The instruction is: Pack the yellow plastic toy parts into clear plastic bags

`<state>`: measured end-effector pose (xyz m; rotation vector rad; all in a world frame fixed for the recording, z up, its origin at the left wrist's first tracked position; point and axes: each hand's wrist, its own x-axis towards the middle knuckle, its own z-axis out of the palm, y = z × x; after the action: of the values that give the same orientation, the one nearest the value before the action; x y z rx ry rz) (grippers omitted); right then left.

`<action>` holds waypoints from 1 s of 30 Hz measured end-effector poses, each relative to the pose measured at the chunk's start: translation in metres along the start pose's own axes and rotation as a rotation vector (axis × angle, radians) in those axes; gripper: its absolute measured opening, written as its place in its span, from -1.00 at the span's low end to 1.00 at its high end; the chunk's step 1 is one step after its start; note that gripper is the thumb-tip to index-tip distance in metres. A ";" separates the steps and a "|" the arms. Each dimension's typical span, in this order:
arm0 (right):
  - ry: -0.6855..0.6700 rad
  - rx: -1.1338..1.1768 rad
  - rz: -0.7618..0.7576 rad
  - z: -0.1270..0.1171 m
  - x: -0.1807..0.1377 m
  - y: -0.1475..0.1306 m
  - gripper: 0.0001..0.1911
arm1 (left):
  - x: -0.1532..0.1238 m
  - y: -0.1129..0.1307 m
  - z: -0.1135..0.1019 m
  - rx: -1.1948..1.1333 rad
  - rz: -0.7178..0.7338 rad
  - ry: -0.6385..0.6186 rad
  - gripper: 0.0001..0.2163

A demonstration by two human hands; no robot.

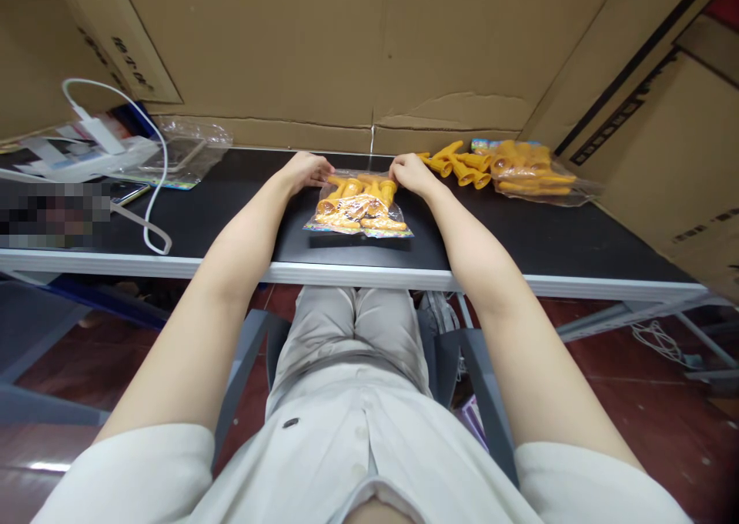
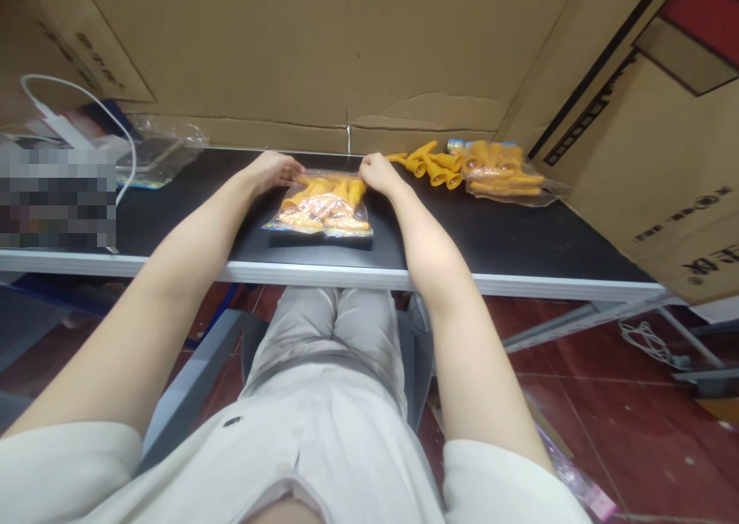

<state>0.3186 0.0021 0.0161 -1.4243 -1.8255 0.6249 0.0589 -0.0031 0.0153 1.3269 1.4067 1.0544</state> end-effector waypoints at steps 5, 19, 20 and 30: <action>0.029 0.133 0.115 0.005 0.001 0.000 -0.66 | -0.012 0.006 0.007 0.090 0.060 0.035 -0.77; -0.401 0.501 0.318 -0.024 -0.017 -0.011 -0.78 | -0.022 0.016 0.019 0.117 0.270 0.097 -0.66; -0.412 0.523 0.327 -0.024 -0.018 -0.012 -0.79 | -0.022 0.017 0.021 0.107 0.281 0.087 -0.66; -0.300 0.643 0.257 -0.012 -0.023 -0.030 -0.96 | -0.017 0.016 0.013 0.022 0.309 0.113 -0.55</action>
<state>0.3131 -0.0289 0.0400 -1.1608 -1.4496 1.4704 0.0751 -0.0189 0.0291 1.5560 1.3232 1.3381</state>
